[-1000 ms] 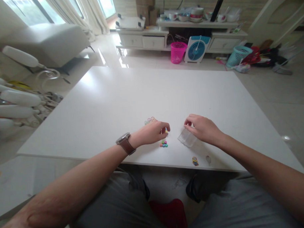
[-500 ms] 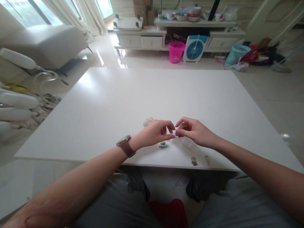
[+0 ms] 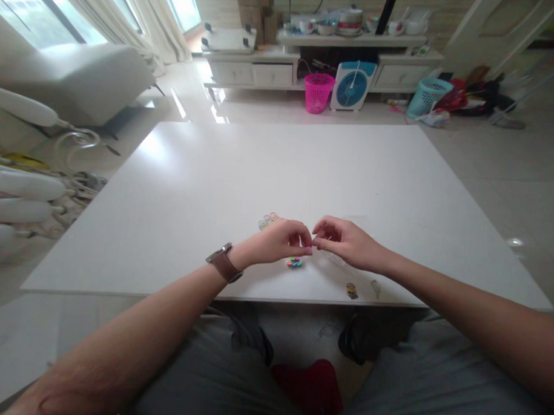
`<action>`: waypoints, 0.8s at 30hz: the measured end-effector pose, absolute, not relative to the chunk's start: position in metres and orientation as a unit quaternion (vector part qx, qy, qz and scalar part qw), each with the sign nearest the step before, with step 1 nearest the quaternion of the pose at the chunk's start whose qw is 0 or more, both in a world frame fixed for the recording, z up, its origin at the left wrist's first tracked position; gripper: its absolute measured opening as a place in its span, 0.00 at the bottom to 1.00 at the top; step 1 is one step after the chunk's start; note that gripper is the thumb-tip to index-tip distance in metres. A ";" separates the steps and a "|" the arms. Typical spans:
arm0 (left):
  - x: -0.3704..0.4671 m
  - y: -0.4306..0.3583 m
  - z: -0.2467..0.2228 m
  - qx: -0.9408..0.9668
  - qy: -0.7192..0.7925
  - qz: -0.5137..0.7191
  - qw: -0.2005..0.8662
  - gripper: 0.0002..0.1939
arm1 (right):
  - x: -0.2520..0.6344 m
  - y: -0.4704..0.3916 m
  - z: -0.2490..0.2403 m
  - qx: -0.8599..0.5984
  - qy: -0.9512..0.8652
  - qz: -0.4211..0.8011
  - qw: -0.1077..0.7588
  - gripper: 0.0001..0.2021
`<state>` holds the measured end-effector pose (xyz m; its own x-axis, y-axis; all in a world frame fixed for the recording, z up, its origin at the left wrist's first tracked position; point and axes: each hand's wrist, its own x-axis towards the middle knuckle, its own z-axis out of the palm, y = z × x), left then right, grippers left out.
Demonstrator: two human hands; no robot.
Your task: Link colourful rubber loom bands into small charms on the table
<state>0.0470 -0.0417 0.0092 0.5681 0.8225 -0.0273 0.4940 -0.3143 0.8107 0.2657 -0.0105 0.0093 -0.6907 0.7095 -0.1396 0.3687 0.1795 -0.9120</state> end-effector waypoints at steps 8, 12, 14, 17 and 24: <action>0.027 -0.034 0.000 0.830 0.442 0.107 0.324 0.04 | 0.274 -0.007 0.017 -0.353 -0.835 0.396 0.147 0.07; 0.030 -0.036 -0.009 0.838 0.445 0.075 0.307 0.04 | 0.276 -0.005 0.018 -0.321 -0.865 0.355 0.151 0.06; 0.032 -0.037 -0.012 0.832 0.454 0.068 0.312 0.04 | 0.278 -0.005 0.018 -0.313 -0.876 0.334 0.151 0.05; 0.033 -0.038 -0.011 0.820 0.470 0.055 0.321 0.04 | 0.280 -0.004 0.019 -0.308 -0.888 0.310 0.146 0.05; 0.024 -0.035 -0.008 0.798 0.488 0.050 0.350 0.06 | 0.282 -0.003 0.018 -0.290 -0.902 0.291 0.134 0.04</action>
